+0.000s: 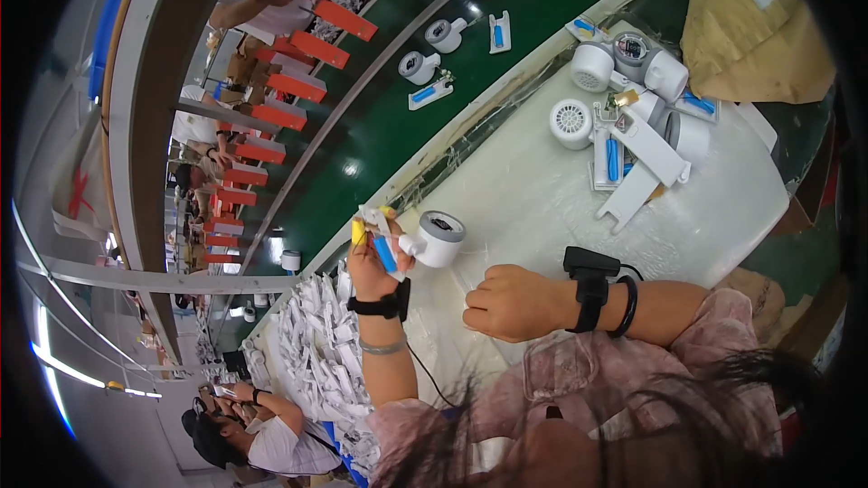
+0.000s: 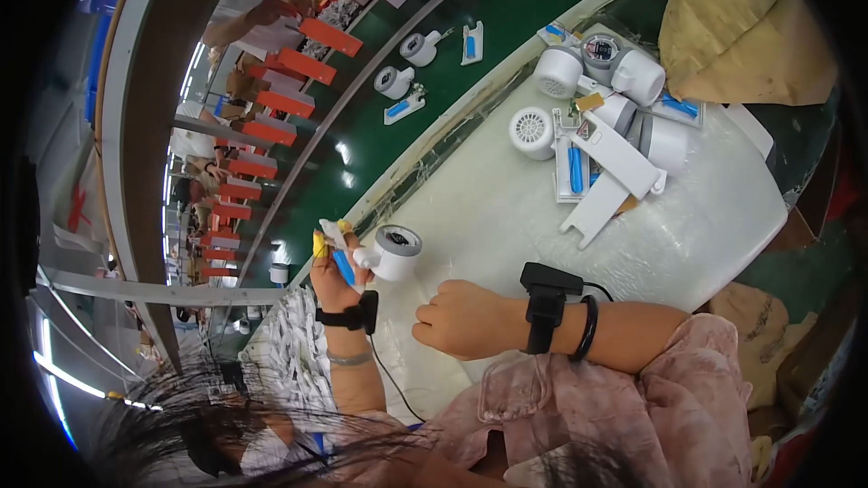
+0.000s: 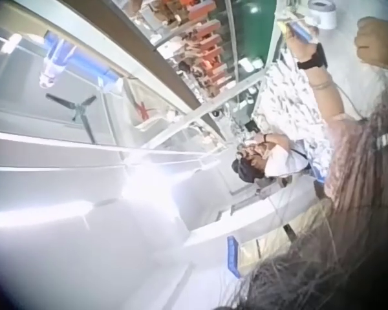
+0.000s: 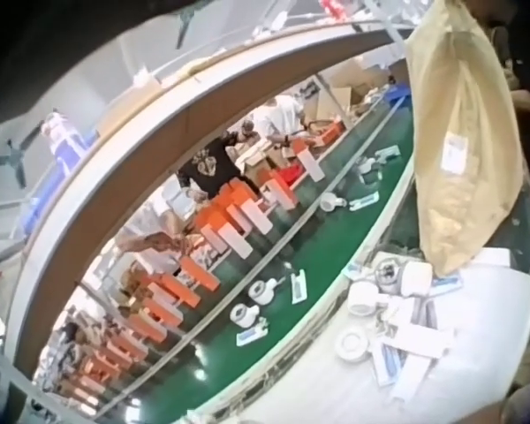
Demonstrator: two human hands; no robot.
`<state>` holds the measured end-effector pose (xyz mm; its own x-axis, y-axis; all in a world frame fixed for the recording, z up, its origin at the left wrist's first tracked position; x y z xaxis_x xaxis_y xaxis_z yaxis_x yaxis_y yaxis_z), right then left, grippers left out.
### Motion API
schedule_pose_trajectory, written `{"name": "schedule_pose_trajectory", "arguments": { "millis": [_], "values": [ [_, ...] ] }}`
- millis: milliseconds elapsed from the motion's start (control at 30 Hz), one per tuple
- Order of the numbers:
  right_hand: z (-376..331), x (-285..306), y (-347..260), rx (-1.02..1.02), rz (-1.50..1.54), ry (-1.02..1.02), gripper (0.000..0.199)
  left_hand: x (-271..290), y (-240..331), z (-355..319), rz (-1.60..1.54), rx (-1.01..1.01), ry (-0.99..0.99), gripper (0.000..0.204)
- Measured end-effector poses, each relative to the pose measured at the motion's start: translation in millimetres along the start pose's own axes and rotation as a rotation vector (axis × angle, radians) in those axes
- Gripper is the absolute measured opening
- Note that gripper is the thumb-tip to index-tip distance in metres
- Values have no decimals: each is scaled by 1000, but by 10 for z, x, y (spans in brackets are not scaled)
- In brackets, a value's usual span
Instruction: The person picks up a fan motor and a battery housing, inserts the motor, and applies a piece of yellow tape over the components by hand. They then set the assembled unit aside on the workspace and repeat the process.
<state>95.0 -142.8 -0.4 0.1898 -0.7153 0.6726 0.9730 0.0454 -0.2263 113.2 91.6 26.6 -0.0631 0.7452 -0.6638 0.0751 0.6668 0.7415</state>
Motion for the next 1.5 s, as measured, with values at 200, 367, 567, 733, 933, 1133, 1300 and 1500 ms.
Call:
{"name": "schedule_pose_trajectory", "arguments": {
  "millis": [200,367,567,733,933,1133,1300,1500],
  "values": [
    [-12,-47,35,-25,-7,-65,10,702,553,595,131,-41,124,57],
    [-2,-5,59,-53,-12,-70,8,1122,848,1112,504,-601,769,39],
    [26,-23,58,-56,10,-37,6,1024,357,1886,1227,-447,370,39],
    [30,31,131,-79,-28,-37,6,524,-142,2291,1868,-552,112,50],
    [6,19,173,-121,15,-80,4,357,-84,2493,1936,-276,112,47],
    [22,-19,151,-109,33,-118,4,213,-42,2268,1966,-334,243,29],
    [-32,-54,182,-116,35,-78,4,-90,-136,2054,1982,-686,196,50],
    [-13,-74,152,-87,-35,-87,15,283,-262,2088,1822,-228,55,73]
  ]
}}
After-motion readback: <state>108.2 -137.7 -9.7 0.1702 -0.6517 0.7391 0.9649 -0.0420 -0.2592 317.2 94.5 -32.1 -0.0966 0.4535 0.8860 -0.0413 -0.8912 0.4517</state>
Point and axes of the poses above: each hand's wrist, its own z-axis towards the middle knuckle, its own x-axis out of the back of the hand, y = z × x, the point moved 3 cm from there along z, towards the middle knuckle, and after that the axes turned 10 degrees about -z, right-handed, at the moved point
